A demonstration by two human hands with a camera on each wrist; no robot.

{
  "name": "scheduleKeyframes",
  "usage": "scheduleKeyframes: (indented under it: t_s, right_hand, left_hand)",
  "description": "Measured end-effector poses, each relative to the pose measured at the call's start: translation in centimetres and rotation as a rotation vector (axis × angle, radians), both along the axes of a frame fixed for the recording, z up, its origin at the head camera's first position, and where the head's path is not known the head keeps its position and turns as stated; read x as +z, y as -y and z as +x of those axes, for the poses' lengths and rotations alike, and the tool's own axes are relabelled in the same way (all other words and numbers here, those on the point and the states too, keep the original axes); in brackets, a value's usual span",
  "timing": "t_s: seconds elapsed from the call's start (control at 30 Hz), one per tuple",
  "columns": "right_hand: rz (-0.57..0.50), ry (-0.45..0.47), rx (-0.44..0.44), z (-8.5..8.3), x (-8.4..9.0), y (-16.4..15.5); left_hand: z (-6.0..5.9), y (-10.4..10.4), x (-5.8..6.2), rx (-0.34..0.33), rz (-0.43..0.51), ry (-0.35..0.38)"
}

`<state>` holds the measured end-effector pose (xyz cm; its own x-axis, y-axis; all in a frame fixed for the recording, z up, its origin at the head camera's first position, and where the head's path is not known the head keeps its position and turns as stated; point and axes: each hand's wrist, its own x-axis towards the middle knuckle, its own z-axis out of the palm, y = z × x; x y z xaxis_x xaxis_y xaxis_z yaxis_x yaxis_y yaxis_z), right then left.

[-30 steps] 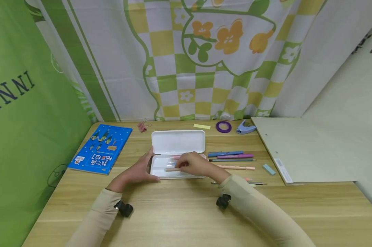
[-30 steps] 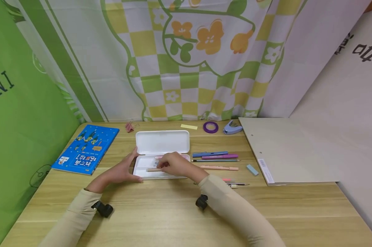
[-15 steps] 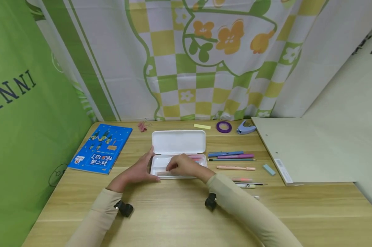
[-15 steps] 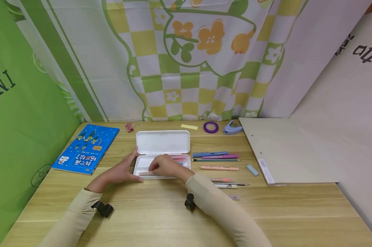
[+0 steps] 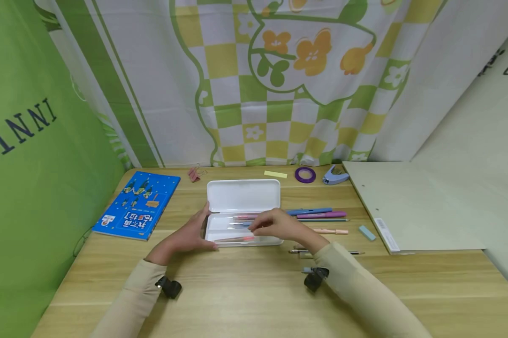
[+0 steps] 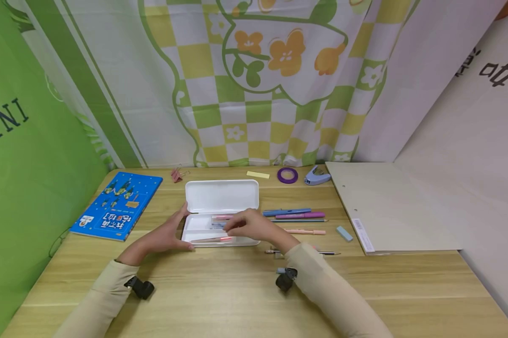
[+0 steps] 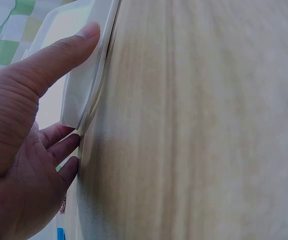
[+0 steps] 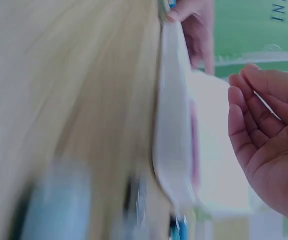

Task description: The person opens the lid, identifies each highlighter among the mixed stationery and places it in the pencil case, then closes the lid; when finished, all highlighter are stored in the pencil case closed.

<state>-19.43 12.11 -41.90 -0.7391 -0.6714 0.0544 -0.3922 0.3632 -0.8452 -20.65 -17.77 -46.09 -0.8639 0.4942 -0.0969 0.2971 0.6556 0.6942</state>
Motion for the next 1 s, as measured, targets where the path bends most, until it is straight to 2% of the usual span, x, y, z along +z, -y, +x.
scheduleKeyframes:
  t_s: [0.17, 0.33, 0.5, 0.8, 1.0]
  right_hand:
    - [0.075, -0.086, -0.058, 1.7, 0.6, -5.3]
    - [0.153, -0.154, -0.119, 2.8, 0.0, -9.9]
    - [0.202, -0.119, -0.137, 3.1, -0.8, -13.1]
    - [0.227, -0.038, -0.132, 3.3, -2.1, -15.3]
    - [0.223, -0.045, -0.122, 3.2, -2.5, -15.3]
  left_hand:
    - [0.1, 0.0, 0.0, -0.001, 0.007, -0.003]
    - [0.2, 0.2, 0.0, 0.003, 0.012, 0.001]
    - [0.1, 0.2, 0.2, 0.012, 0.012, 0.008]
    - [0.0, 0.1, -0.1, -0.001, 0.005, 0.0]
    - [0.0, 0.0, 0.0, -0.004, 0.014, -0.001]
